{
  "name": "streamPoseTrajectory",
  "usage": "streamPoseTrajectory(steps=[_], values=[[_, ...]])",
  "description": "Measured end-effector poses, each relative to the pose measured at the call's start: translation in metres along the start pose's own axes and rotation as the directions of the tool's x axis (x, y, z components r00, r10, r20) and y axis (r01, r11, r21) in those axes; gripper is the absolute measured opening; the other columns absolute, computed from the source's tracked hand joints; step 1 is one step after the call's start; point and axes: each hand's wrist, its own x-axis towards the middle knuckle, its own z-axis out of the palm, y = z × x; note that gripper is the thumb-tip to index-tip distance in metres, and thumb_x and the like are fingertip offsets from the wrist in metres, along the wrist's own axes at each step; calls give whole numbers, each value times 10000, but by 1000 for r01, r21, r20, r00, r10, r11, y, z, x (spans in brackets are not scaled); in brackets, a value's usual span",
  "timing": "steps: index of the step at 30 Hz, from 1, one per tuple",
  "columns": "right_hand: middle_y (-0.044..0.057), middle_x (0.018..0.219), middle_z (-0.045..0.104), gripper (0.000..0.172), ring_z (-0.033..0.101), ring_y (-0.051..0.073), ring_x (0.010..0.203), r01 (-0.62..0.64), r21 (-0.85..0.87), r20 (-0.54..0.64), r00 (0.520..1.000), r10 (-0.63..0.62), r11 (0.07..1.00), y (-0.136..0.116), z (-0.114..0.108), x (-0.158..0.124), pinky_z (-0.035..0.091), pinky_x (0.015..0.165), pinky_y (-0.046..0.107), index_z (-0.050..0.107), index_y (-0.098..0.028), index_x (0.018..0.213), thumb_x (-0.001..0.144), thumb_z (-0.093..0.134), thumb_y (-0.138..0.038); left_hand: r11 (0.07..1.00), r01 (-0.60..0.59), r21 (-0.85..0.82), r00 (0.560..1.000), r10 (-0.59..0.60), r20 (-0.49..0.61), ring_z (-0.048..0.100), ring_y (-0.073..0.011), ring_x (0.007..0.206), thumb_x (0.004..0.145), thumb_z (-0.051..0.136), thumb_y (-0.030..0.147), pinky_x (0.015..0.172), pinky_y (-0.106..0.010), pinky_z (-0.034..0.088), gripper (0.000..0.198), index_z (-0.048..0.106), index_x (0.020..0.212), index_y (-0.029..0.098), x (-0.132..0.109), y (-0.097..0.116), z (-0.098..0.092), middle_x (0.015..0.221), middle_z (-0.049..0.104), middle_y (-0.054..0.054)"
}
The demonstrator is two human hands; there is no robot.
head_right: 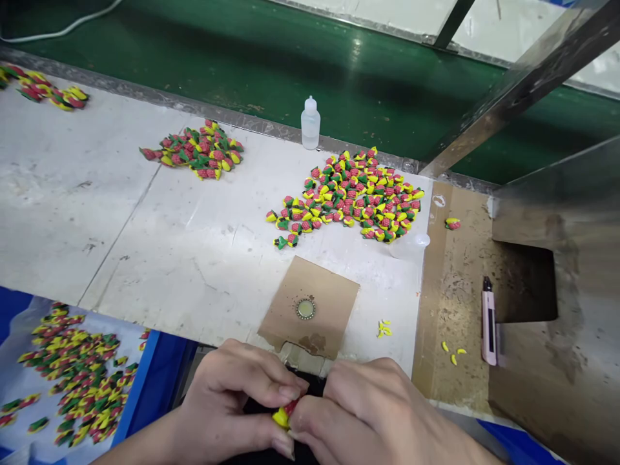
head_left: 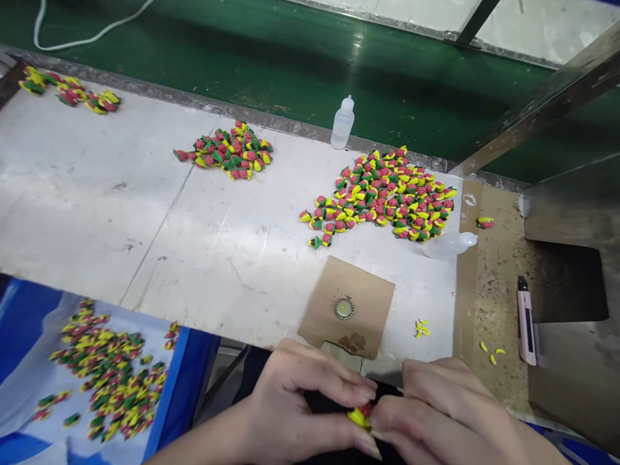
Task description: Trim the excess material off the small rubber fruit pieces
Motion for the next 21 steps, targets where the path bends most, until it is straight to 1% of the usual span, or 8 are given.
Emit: streamPoseTrajectory(steps=[4,8,10,11,13,16,18,21], values=[[-37,594,591,449,551,103,469,-2,50,-46,999,4,999,1,3,-5,387,459,255,704,-227,887,1180,365,-259,999,42,-11,999,-42,5,871,-243,814,643,1009,72,770,-212,674,420,873,1020,196,0,-3,-1,935,894,-114],[-47,581,531,420,513,125,484,2,74,-68,998,3,997,5,11,-13,357,469,294,731,-229,963,1178,371,-252,986,163,-35,987,-163,10,868,-260,748,676,1012,178,704,-250,685,278,872,916,165,1,1,-2,866,888,-130],[-46,611,554,356,555,124,521,18,124,-73,997,-9,992,5,14,-15,389,494,286,743,-230,1022,1168,419,-244,980,181,-78,983,-180,16,868,-255,759,660,1021,183,707,-247,683,298,875,920,176,2,3,-1,872,890,-120],[-43,632,567,311,575,122,540,26,159,-111,994,-8,987,5,17,-17,413,505,275,748,-232,1027,1156,465,-239,979,177,-100,984,-177,13,869,-251,772,646,1028,178,717,-244,681,323,877,931,188,2,4,0,886,892,-113],[-26,695,606,233,624,129,602,-11,250,-217,974,67,968,5,24,-20,495,555,256,766,-242,1003,1117,562,-242,978,158,-133,987,-161,-10,870,-248,796,611,1043,173,734,-240,678,381,882,954,213,3,4,2,914,895,-101],[19,831,684,148,697,166,763,-65,347,-307,935,179,935,4,37,-25,613,680,276,793,-266,1085,1059,656,-215,978,115,-177,992,-122,-32,870,-243,794,584,1051,169,722,-226,674,443,887,989,240,3,1,5,914,897,-86],[43,914,729,181,722,182,862,-24,333,-324,936,138,943,5,44,-28,644,742,289,790,-260,1159,1027,698,-178,973,88,-215,994,-98,-37,866,-228,774,574,1055,170,706,-205,663,466,887,1001,252,1,-2,7,892,897,-71],[59,954,756,206,730,181,902,41,298,-364,929,73,954,9,46,-28,652,770,279,782,-229,1186,1022,691,-141,955,120,-271,984,-151,-96,848,-191,715,522,1074,191,685,-173,635,474,882,953,240,-5,-7,11,836,891,-50]])
